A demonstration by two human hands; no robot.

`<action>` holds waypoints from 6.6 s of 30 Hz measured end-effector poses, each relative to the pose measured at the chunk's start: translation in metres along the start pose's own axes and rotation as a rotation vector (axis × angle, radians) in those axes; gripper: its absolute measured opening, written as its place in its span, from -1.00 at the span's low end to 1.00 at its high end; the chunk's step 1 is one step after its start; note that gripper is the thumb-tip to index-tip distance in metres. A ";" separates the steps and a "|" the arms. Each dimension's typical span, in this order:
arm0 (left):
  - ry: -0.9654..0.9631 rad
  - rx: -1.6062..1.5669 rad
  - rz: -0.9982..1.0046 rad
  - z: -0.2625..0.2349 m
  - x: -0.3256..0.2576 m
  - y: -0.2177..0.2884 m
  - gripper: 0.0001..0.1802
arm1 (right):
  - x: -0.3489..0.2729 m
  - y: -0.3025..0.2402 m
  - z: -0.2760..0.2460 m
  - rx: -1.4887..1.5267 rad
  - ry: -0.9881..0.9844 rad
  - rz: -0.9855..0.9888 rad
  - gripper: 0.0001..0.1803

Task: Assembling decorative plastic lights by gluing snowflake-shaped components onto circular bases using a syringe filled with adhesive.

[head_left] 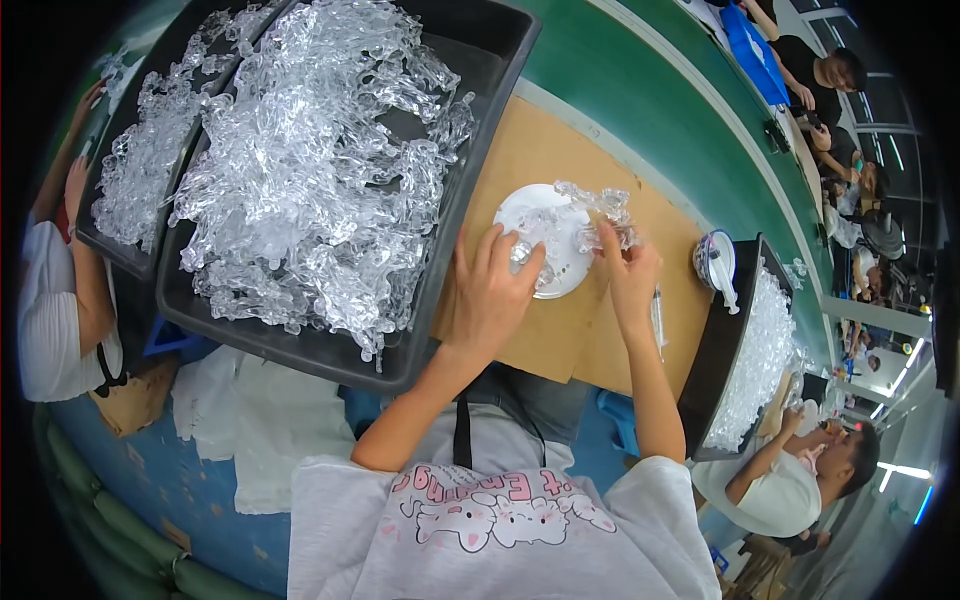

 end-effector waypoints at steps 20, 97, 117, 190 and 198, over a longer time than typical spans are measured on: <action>0.084 -0.013 0.003 0.015 -0.017 0.003 -0.59 | -0.016 0.015 -0.007 0.053 -0.030 -0.106 -0.80; 0.031 0.015 0.005 -0.002 -0.004 0.005 -0.58 | -0.029 -0.047 -0.001 -0.279 0.118 -0.462 -0.72; 0.026 0.047 -0.004 0.002 -0.008 0.001 -0.52 | -0.040 -0.052 0.009 -0.376 0.190 -0.672 -0.80; -0.026 -0.137 0.124 0.015 0.015 0.036 -0.75 | -0.011 0.002 0.003 -0.053 -0.320 0.011 -0.71; -0.011 -0.068 0.112 0.023 0.018 0.037 -0.81 | -0.020 0.007 -0.001 -0.068 -0.297 0.002 -0.73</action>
Point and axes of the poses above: each hand's wrist, its own x-axis towards the middle knuckle, its own z-axis out of the palm, y = z × x, the point moved 10 cm from there along x, towards the middle knuckle, and after that the axes turned 10 degrees about y, right-handed, at the moved point
